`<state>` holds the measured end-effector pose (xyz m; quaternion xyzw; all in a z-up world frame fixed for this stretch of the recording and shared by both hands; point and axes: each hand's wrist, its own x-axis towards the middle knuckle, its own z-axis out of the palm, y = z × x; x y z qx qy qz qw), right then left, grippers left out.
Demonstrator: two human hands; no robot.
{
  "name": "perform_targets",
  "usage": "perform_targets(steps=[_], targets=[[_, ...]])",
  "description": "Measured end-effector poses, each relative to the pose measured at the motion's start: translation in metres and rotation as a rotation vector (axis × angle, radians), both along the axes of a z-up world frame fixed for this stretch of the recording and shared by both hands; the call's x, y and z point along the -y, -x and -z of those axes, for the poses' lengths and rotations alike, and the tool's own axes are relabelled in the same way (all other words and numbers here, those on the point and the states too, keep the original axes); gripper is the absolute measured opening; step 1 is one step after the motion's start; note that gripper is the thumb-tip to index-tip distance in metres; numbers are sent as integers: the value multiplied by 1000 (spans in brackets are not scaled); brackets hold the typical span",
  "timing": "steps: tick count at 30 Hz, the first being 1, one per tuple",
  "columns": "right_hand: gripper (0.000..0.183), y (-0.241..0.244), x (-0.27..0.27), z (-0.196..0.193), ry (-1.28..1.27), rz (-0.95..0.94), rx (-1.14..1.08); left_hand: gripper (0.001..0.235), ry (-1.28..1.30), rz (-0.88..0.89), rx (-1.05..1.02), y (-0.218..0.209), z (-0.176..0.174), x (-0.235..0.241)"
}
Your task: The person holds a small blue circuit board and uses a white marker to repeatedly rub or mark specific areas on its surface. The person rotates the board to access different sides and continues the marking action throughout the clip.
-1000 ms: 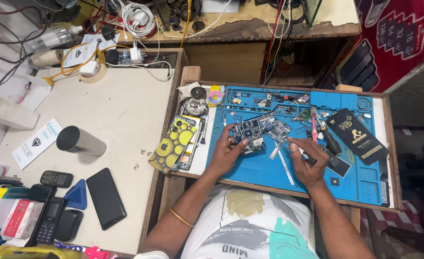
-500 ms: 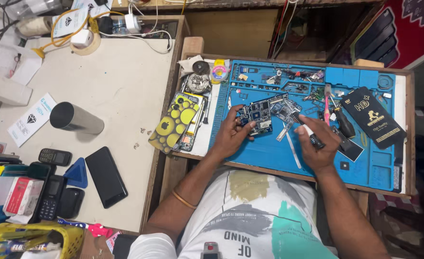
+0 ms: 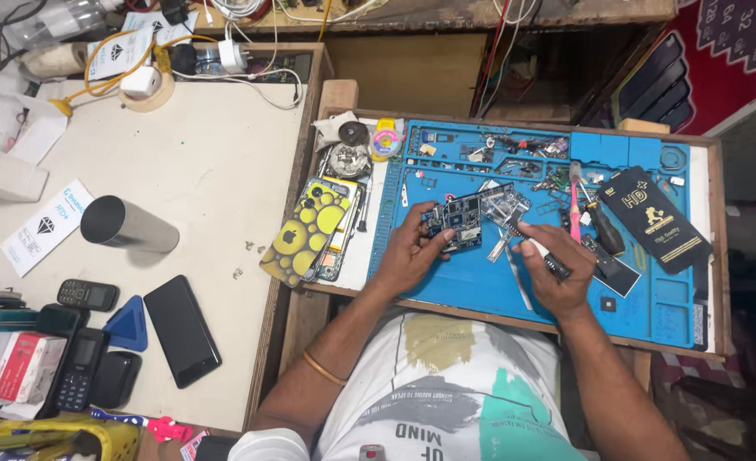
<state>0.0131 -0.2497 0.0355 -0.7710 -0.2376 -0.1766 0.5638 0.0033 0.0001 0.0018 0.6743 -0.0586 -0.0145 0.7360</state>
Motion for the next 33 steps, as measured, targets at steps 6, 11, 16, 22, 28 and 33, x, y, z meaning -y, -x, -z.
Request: perform_targets(steps=[6,11,16,22,28,33], targets=[[22,-2,4,10,-51,-1,-71,46,-47,-13,21,2,-2,0],[22,-10,8,14,-227,48,-195,47,-42,-8,2,1,-1,-1],[21,-8,5,7,-80,75,-71,45,1,-11,18,-2,5,0],[21,0,-1,-1,30,98,19,45,-60,-26,28,0,3,-1],[21,0,-1,2,-12,41,-34,47,-90,-14,32,1,-1,-1],[21,-6,4,10,-141,-23,-125,46,-63,11,30,0,2,-1]])
